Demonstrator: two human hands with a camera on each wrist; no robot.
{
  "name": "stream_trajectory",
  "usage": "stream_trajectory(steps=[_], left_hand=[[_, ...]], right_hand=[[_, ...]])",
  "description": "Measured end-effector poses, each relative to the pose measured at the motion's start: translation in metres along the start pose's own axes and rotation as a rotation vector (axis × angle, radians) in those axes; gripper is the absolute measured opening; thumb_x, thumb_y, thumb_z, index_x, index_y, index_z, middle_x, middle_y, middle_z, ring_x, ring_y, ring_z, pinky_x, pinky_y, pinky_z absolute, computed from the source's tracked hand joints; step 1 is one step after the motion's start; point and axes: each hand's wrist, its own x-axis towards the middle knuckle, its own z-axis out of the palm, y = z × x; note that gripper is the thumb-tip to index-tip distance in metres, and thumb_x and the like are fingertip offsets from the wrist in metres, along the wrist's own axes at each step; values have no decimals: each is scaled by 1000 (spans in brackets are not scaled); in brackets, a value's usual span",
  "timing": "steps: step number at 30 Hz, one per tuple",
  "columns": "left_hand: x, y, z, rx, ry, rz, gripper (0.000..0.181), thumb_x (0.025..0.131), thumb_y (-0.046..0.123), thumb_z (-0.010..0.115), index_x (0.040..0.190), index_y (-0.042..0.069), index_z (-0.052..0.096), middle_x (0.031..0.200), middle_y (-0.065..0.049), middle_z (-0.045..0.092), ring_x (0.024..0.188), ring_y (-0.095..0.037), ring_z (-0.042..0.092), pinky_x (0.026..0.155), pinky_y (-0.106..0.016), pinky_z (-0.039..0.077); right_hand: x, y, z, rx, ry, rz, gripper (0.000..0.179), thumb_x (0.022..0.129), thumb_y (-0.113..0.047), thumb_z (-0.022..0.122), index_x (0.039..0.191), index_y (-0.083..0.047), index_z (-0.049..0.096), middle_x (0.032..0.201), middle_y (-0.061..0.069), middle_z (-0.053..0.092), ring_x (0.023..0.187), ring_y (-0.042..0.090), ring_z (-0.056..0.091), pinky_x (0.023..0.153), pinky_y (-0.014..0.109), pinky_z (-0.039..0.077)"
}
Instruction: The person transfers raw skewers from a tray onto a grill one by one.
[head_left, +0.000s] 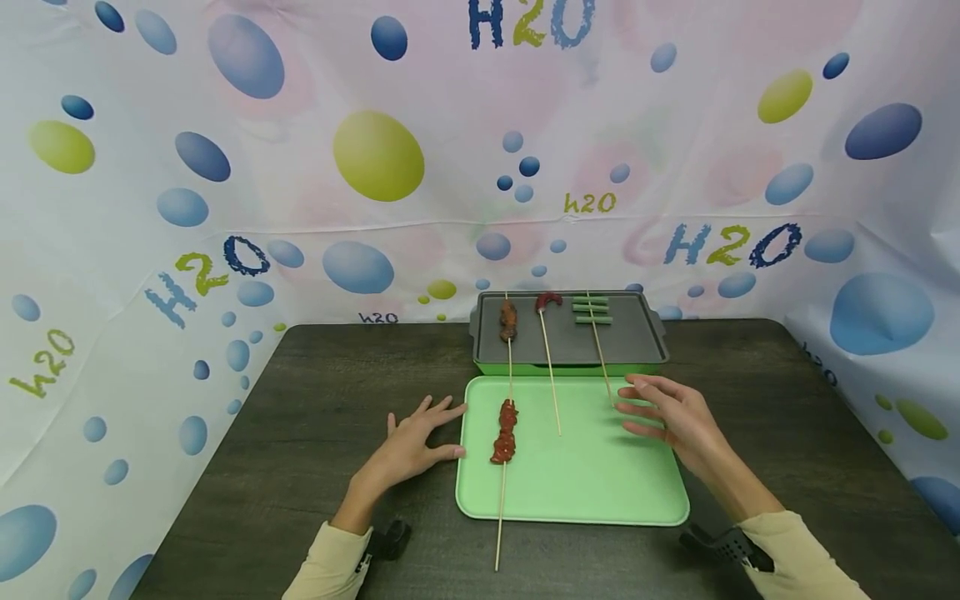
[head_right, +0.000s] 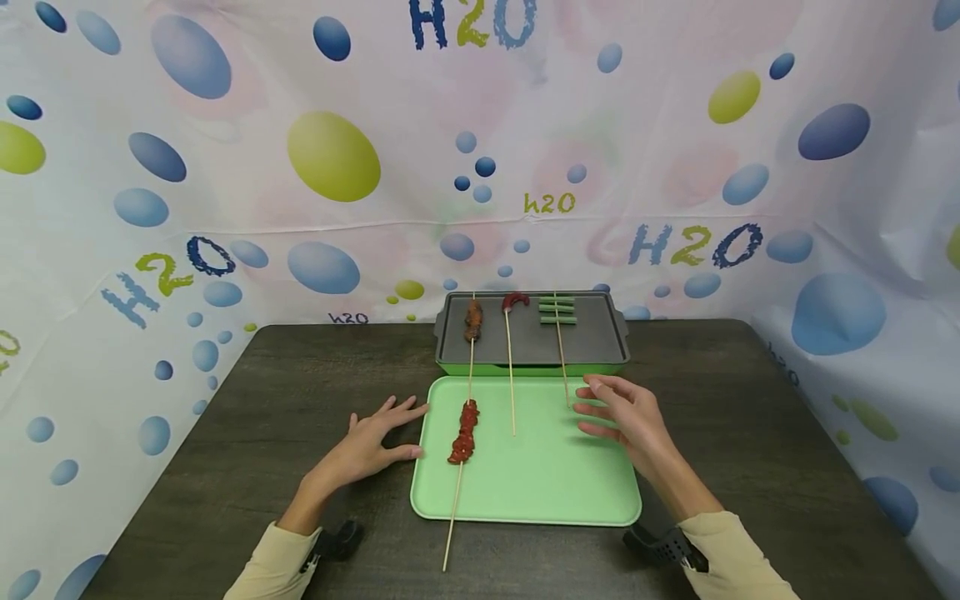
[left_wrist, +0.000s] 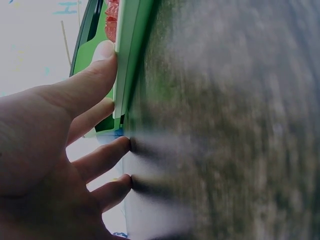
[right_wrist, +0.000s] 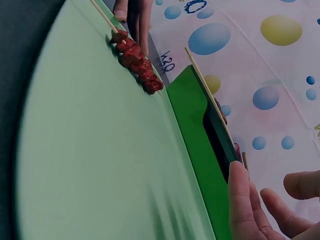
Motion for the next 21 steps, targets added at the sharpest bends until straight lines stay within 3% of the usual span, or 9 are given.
stream_trajectory(steps=[9,15,21], left_hand=[[0,2,-1,-2,-1,-1,71,92,38,76,156,20,49,164,-15,34,154,-42,16,105,-85,-5],[-1,3,0,2,-1,-6,71,93,38,76,156,20,49,164,-14,34,154,-42,16,105,-85,-5],[-1,3,-1,3,-3,-5,71,92,36,76,155,20,49,164,-14,34,154,-42,16,105,-85,-5]], right_hand=[[-34,12,-3,31,-62,90,50,106,-26,61,148,-2,50,123,5,70,108,17,72,93,44,57],[-52,19,-4,54,-166,146,56,108,-24,58,155,0,40,133,9,65,115,21,69,97,48,55],[-65,27,1,102,-263,179,48,110,-23,53,153,-4,46,135,9,65,117,23,68,96,48,55]])
